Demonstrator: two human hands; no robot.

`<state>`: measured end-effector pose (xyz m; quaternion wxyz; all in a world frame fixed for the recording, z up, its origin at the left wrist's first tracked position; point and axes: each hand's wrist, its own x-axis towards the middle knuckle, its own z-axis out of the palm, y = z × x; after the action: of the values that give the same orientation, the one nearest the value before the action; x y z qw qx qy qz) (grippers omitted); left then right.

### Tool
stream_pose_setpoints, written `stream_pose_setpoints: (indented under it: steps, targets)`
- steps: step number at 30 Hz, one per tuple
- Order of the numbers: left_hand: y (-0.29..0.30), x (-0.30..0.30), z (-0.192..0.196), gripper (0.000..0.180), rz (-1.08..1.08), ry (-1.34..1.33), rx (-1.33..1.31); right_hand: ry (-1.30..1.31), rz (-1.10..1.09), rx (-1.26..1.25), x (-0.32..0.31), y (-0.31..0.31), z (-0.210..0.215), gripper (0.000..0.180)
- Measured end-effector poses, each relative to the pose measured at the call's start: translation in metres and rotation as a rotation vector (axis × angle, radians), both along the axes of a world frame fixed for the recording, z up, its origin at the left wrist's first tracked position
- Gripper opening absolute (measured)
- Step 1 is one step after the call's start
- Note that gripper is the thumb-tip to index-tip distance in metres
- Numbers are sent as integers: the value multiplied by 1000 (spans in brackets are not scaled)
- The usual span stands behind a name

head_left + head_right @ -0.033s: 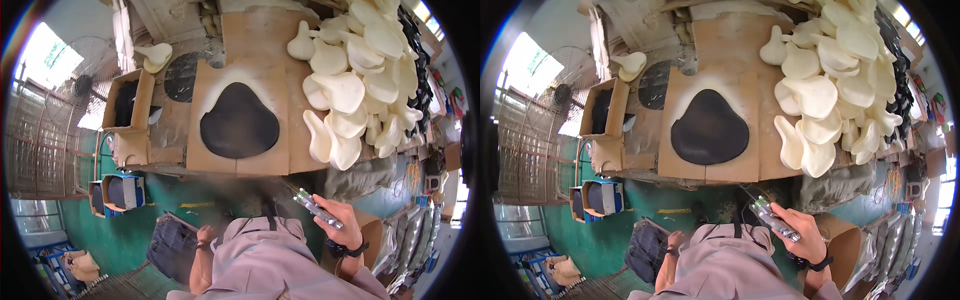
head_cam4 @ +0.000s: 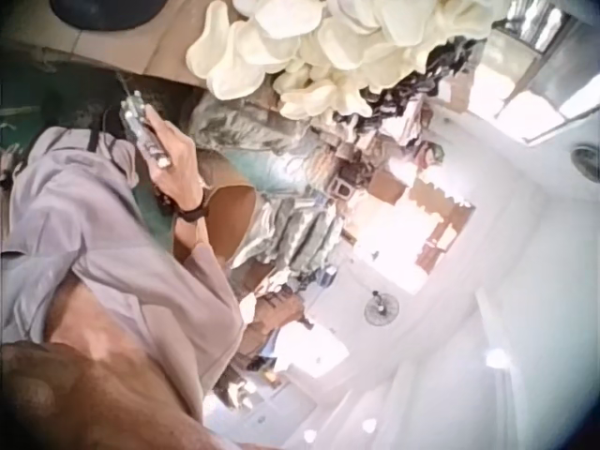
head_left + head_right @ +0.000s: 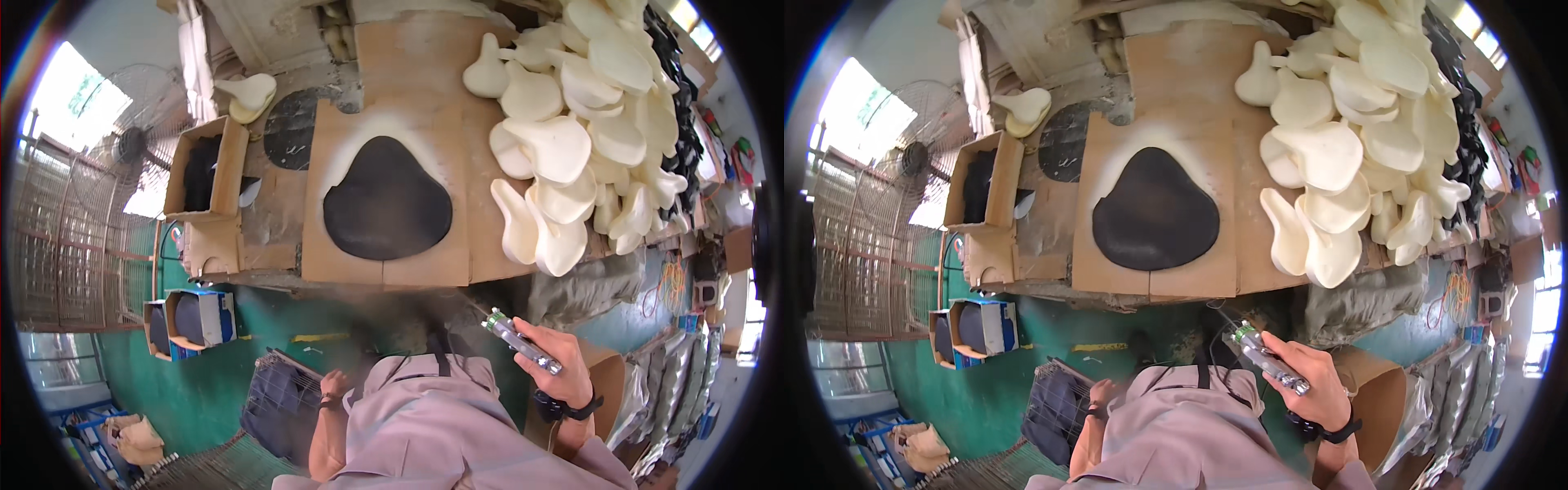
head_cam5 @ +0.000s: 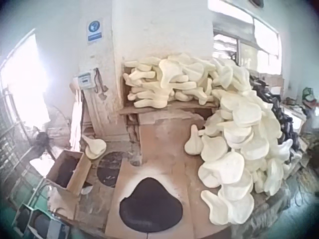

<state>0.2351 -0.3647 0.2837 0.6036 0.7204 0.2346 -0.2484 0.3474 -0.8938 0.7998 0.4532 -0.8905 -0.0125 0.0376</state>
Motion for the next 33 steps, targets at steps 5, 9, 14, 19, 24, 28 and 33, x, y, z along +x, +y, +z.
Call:
stream_pose_setpoints:
  steps: [5,9,14,19,24,28,33]
  targets:
    - [-7,20,9,39,108,102,-64,28,-222,0,-23,-8,4,52]
    - [-2,35,3,47,39,72,-110,7,-355,34,-21,-5,5,47]
    - [-38,76,55,49,112,199,-8,-104,-340,9,1,8,0,47]
    - [-26,66,50,49,133,68,25,-167,-230,33,37,28,2,49]
    - [1,28,28,42,47,-2,40,-91,-13,12,41,33,13,53]
    - [0,16,39,42,175,165,37,53,105,-62,30,25,23,56]
    - [10,11,30,40,-22,179,267,-29,-1,-58,27,21,22,56]
